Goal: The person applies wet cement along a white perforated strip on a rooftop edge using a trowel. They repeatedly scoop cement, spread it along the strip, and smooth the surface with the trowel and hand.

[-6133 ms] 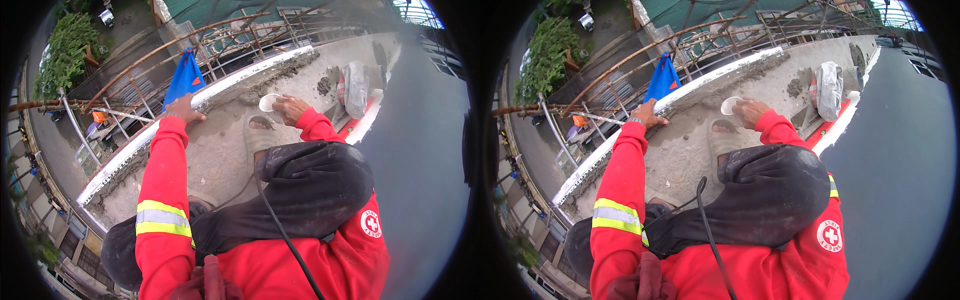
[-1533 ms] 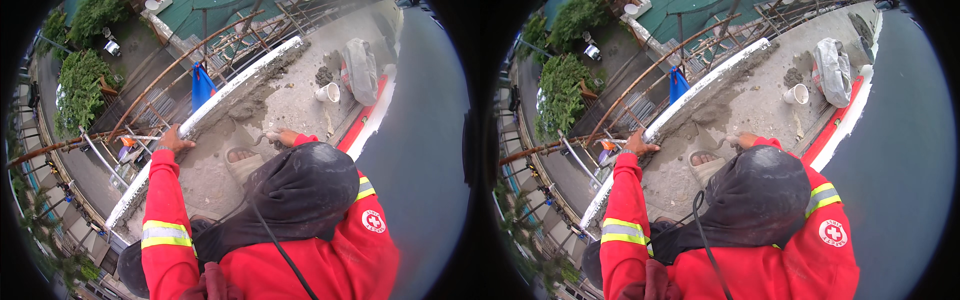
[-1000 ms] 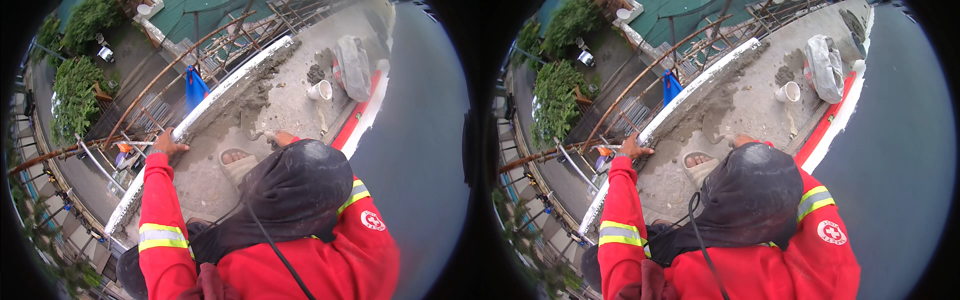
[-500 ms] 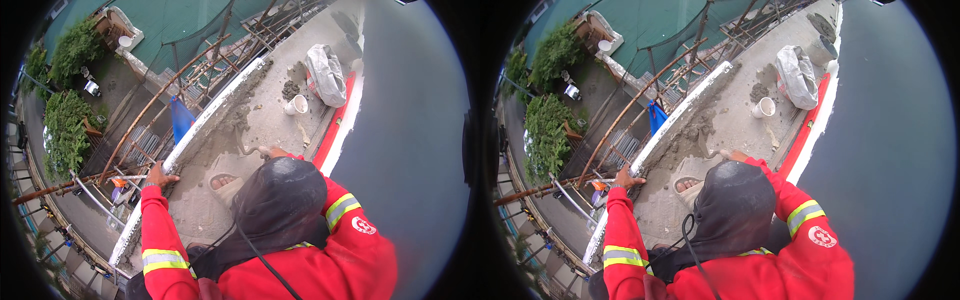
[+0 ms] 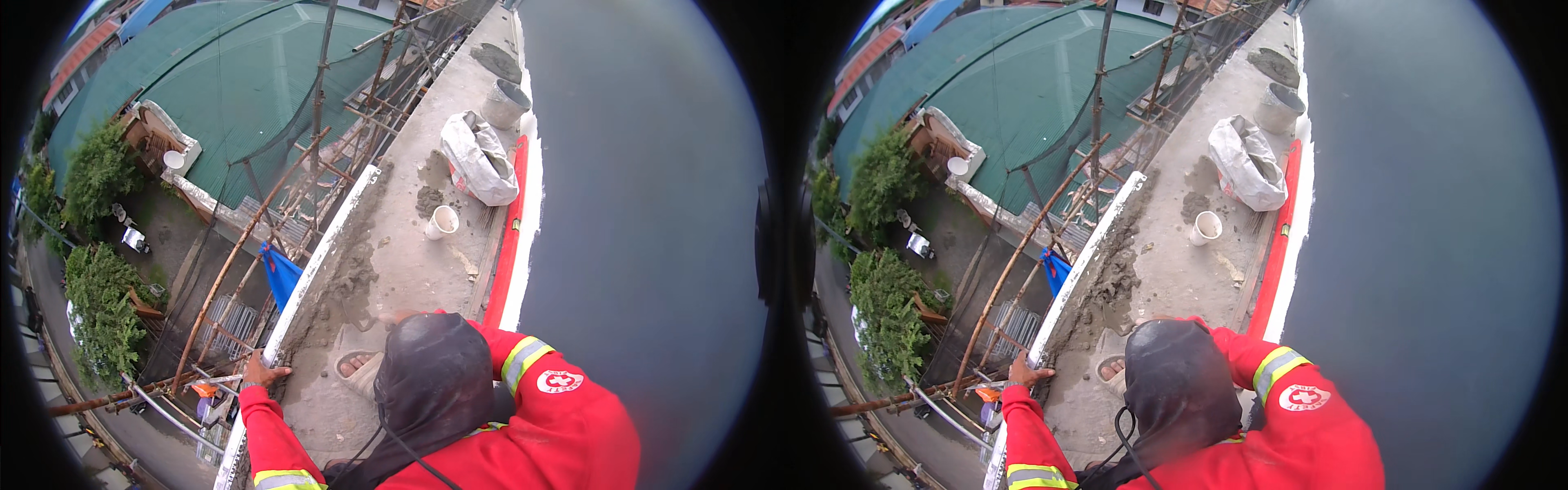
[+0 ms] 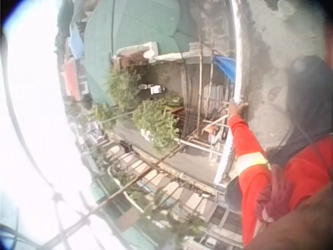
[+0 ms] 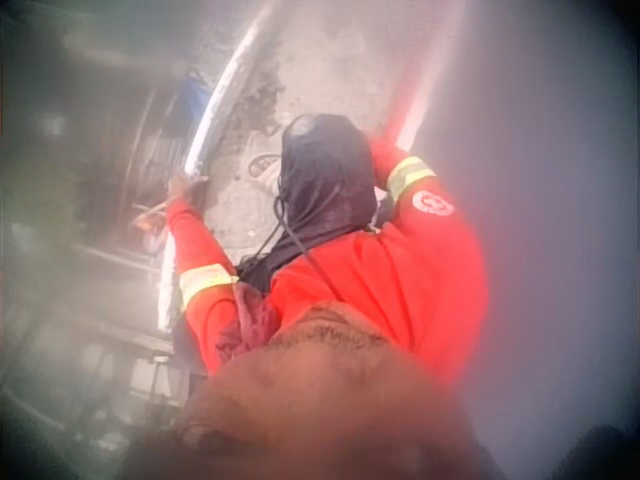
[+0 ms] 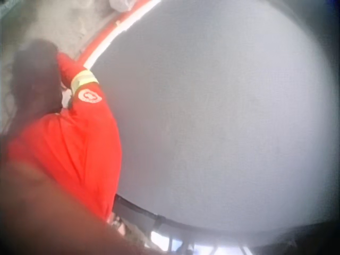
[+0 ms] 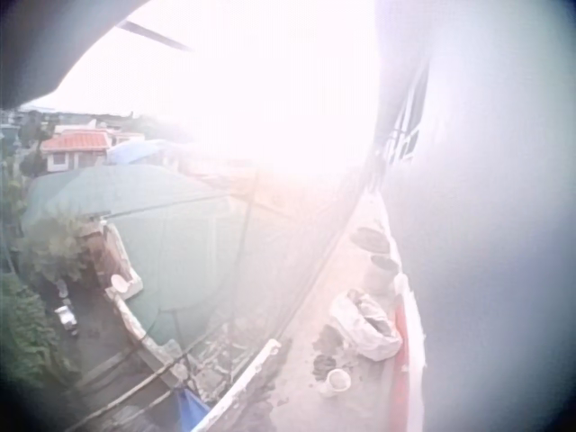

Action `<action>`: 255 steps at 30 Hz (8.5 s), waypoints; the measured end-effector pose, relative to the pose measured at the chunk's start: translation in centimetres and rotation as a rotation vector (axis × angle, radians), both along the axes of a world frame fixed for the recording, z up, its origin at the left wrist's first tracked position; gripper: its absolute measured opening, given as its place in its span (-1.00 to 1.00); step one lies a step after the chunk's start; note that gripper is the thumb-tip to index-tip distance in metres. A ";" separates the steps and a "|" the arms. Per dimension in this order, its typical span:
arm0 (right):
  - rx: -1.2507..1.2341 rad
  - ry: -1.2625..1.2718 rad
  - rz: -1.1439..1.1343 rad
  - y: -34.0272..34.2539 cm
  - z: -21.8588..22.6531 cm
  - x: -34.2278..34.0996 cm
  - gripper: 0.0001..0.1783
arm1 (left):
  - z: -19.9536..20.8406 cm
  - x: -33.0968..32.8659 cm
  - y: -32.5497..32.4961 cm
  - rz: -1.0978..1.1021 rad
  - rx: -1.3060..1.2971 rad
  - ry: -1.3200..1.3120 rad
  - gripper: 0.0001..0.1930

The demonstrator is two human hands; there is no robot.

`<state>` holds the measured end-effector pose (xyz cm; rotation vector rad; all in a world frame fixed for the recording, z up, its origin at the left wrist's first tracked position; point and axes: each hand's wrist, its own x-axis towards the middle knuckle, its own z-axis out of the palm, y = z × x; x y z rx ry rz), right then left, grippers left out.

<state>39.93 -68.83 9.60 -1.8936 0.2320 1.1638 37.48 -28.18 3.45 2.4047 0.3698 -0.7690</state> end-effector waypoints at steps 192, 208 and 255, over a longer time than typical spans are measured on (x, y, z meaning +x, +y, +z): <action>0.089 0.083 -0.200 -6.4 -1.2 1.7 -0.49 | -0.6 -0.5 0.0 0.020 -0.022 -0.001 -0.08; -0.298 -0.074 0.115 -7.5 0.2 8.8 -0.49 | 0.1 0.0 -0.1 0.018 -0.073 0.044 -0.05; -0.836 -0.757 0.885 -5.4 2.2 5.6 -0.63 | -0.4 -0.3 -0.1 0.036 -0.057 0.018 -0.09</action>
